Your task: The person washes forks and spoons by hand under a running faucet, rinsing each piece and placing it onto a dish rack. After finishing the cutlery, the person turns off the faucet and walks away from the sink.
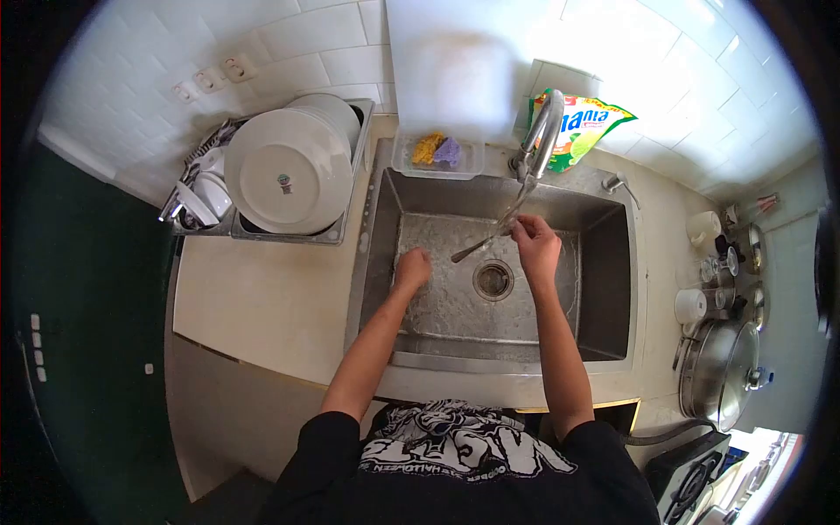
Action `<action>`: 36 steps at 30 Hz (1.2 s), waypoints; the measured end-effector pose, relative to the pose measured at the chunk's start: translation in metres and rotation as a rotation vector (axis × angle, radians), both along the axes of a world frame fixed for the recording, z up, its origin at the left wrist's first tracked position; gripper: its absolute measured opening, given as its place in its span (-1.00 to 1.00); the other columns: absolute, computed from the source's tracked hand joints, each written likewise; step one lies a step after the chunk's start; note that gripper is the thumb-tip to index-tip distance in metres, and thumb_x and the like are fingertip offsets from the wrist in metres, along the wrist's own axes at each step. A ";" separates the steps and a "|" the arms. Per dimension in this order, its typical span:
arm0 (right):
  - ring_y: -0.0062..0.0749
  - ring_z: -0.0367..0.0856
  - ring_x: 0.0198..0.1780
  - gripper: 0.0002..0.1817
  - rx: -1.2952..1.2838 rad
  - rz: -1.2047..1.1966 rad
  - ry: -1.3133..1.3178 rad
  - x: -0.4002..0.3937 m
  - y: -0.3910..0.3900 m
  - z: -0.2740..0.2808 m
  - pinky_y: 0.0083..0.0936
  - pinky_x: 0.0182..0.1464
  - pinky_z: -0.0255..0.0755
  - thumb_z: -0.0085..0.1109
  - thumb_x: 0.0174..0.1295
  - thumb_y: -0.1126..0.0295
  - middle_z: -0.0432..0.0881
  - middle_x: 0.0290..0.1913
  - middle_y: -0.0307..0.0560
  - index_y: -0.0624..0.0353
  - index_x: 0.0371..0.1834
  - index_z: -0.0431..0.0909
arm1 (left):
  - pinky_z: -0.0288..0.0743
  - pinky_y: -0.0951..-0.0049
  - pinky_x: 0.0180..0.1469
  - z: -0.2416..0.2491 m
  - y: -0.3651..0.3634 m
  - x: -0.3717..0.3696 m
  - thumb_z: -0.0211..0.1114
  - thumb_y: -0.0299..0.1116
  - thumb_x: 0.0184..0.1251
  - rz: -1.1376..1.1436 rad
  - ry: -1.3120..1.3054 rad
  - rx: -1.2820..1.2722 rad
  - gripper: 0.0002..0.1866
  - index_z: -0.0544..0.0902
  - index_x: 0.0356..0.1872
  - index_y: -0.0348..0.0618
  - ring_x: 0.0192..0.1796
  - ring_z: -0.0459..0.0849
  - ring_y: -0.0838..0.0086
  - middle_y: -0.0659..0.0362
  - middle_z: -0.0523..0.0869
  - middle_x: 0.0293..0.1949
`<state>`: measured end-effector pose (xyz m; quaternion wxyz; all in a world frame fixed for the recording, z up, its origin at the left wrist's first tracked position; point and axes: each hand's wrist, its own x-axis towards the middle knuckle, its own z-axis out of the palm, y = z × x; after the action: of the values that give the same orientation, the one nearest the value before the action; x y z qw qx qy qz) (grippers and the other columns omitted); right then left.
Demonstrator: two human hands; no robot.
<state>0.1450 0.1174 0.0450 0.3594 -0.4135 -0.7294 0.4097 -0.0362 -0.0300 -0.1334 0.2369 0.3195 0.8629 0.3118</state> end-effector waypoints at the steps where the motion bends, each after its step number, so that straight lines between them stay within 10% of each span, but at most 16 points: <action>1: -0.50 0.67 -0.35 -0.80 0.008 0.009 0.012 0.001 0.001 0.003 -0.56 -0.25 0.51 0.22 0.12 0.37 0.68 -0.39 -0.07 0.27 -0.26 0.60 | 0.51 0.24 -0.29 0.004 -0.002 0.002 0.14 -0.37 0.17 -0.036 0.213 -0.038 -0.81 0.60 -0.35 -0.31 -0.29 0.64 0.20 0.01 0.63 -0.39; 11: -0.58 0.56 -0.34 -0.74 -0.362 -0.093 0.420 0.061 0.031 -0.005 -0.64 -0.36 0.45 0.08 0.27 0.28 0.56 -0.35 -0.22 0.27 -0.16 0.50 | 0.56 0.16 -0.21 0.027 0.002 -0.022 0.11 -0.49 0.10 -0.431 0.423 -0.560 -0.80 0.66 -0.29 -0.20 -0.20 0.65 0.08 -0.02 0.65 -0.22; 20: -0.44 0.60 -0.27 -0.71 -0.185 0.314 -0.186 0.068 0.035 -0.021 -0.49 -0.19 0.45 0.25 0.07 0.26 0.64 -0.29 -0.13 0.18 -0.18 0.59 | 0.47 0.14 -0.30 0.126 0.073 0.020 0.13 -0.50 0.02 -0.499 0.035 0.142 -0.88 0.64 -0.55 -0.25 -0.36 0.61 0.02 -0.14 0.59 -0.52; 36: -0.32 0.61 -0.43 -0.76 -0.124 0.376 -0.276 0.008 0.030 -0.051 -0.42 -0.30 0.44 0.23 0.00 0.28 0.65 -0.45 0.02 0.18 -0.31 0.64 | 0.48 0.40 -0.49 0.147 0.086 0.039 0.18 -0.45 0.15 -0.540 -0.009 0.294 -0.87 0.62 -0.41 -0.33 -0.57 0.65 0.38 0.00 0.64 -0.60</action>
<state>0.1530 0.1470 -0.0063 0.1478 -0.3437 -0.8091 0.4531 0.0030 0.0561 0.0140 0.2664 0.5666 0.6914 0.3604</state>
